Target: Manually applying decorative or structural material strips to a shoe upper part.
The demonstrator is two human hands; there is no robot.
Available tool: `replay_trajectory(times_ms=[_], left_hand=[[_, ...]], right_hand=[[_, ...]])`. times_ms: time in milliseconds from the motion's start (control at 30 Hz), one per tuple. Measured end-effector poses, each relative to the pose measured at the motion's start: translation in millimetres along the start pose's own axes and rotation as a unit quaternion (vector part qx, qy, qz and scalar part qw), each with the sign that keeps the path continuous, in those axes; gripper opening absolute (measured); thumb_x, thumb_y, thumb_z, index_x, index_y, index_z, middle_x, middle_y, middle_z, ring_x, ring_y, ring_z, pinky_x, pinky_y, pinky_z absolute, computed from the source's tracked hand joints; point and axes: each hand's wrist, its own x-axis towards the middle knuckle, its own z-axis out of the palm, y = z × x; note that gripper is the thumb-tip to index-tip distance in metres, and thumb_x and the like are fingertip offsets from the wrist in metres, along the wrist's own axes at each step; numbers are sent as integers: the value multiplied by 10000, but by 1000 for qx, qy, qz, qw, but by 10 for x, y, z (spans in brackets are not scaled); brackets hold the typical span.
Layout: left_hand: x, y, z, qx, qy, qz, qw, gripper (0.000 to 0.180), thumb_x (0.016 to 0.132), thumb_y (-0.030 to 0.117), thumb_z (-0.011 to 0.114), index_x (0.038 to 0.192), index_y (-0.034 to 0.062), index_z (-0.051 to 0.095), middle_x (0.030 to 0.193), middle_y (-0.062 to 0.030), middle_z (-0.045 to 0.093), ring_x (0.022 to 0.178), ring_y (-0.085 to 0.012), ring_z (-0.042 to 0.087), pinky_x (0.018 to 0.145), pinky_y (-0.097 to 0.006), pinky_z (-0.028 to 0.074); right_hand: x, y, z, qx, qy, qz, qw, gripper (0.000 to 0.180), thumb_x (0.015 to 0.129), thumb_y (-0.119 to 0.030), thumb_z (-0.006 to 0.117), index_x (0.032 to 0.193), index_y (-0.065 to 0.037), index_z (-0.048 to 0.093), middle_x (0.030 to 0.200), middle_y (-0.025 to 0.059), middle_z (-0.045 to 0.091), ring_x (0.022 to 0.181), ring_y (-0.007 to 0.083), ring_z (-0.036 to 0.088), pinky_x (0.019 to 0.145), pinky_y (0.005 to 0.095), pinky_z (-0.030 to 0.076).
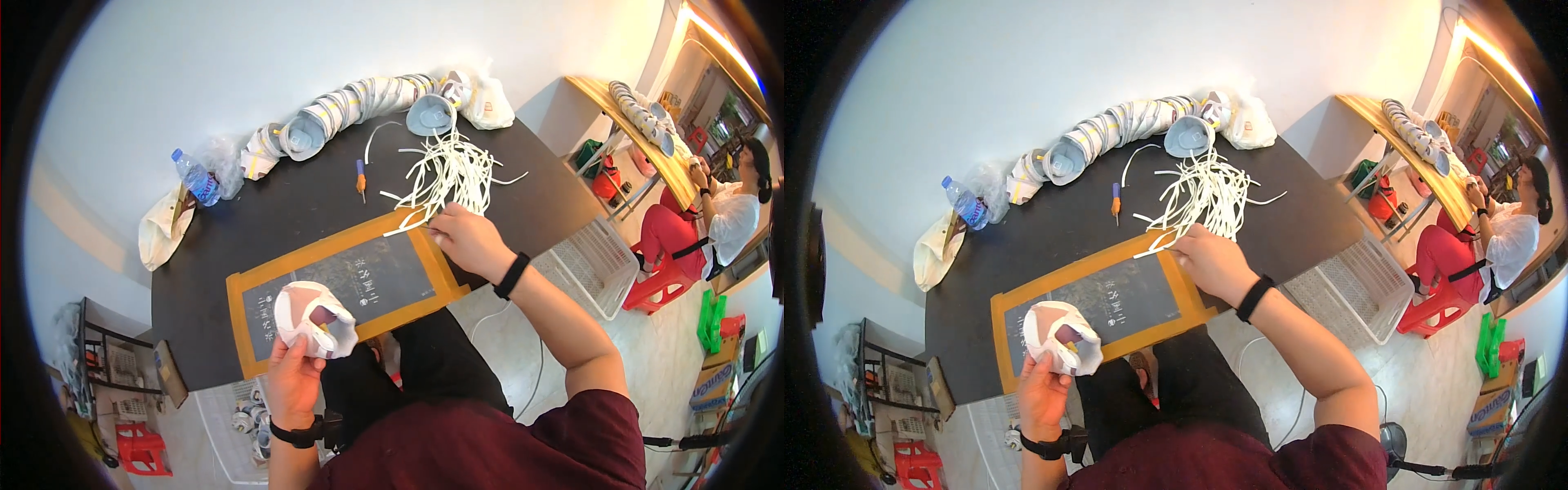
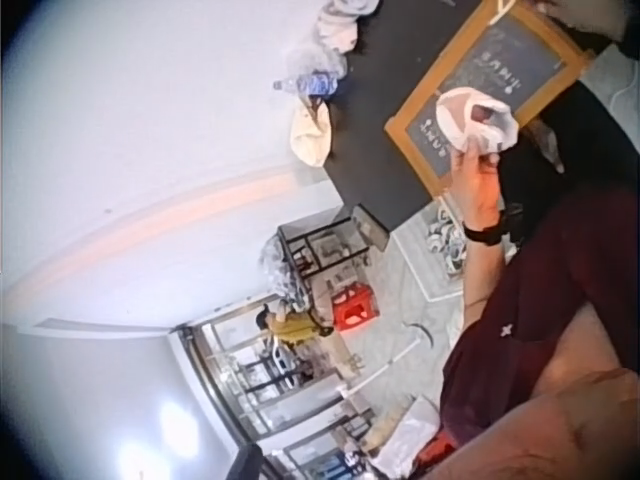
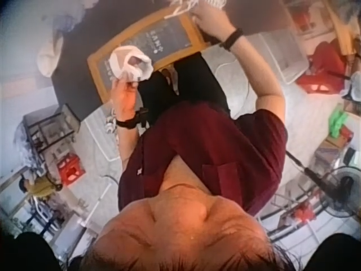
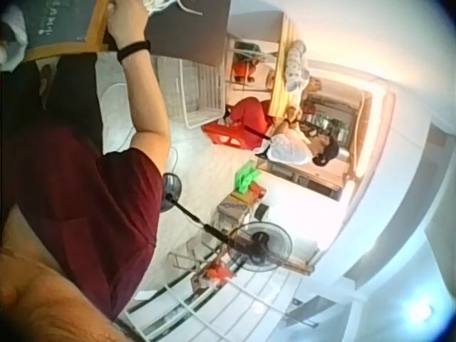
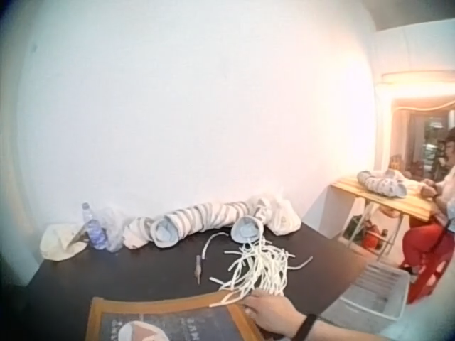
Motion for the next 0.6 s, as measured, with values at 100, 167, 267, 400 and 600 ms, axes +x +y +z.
replay_trajectory(times_ms=[100,167,267,400,600], left_hand=[[29,-44,53,-13,5,-10,1000,235,949,60,570,1183,71,576,1072,-70,658,863,-154,638,577,-239,490],[45,-51,26,-1,6,-24,1000,302,941,78,568,1241,86,533,1110,-81,651,862,-163,641,548,-246,489],[67,-25,20,5,5,-35,999,317,933,69,572,1248,75,530,1102,-95,653,857,-159,631,558,-247,471],[101,-20,30,10,-22,-42,999,345,921,69,592,1259,56,526,1095,-99,653,851,-156,625,572,-249,459],[131,-12,27,-2,-27,-49,998,340,913,69,616,1243,48,539,1092,-85,652,857,-150,627,572,-238,452]], right_hand=[[259,-56,247,-30,-33,17,999,151,874,-179,586,978,-91,651,977,111,585,857,316,632,767,409,525],[375,-176,312,-41,-48,26,998,153,858,-128,582,984,-66,642,1005,145,586,874,334,645,775,425,526],[502,-193,449,-92,-85,49,991,181,812,-33,570,984,7,612,1021,206,588,897,369,656,782,439,530],[504,-145,577,-105,-106,26,988,229,794,-4,563,1018,44,573,1033,238,596,878,381,657,760,446,539],[418,-346,569,-79,-122,6,989,127,818,-6,545,939,31,539,930,223,617,879,385,650,762,435,531]])
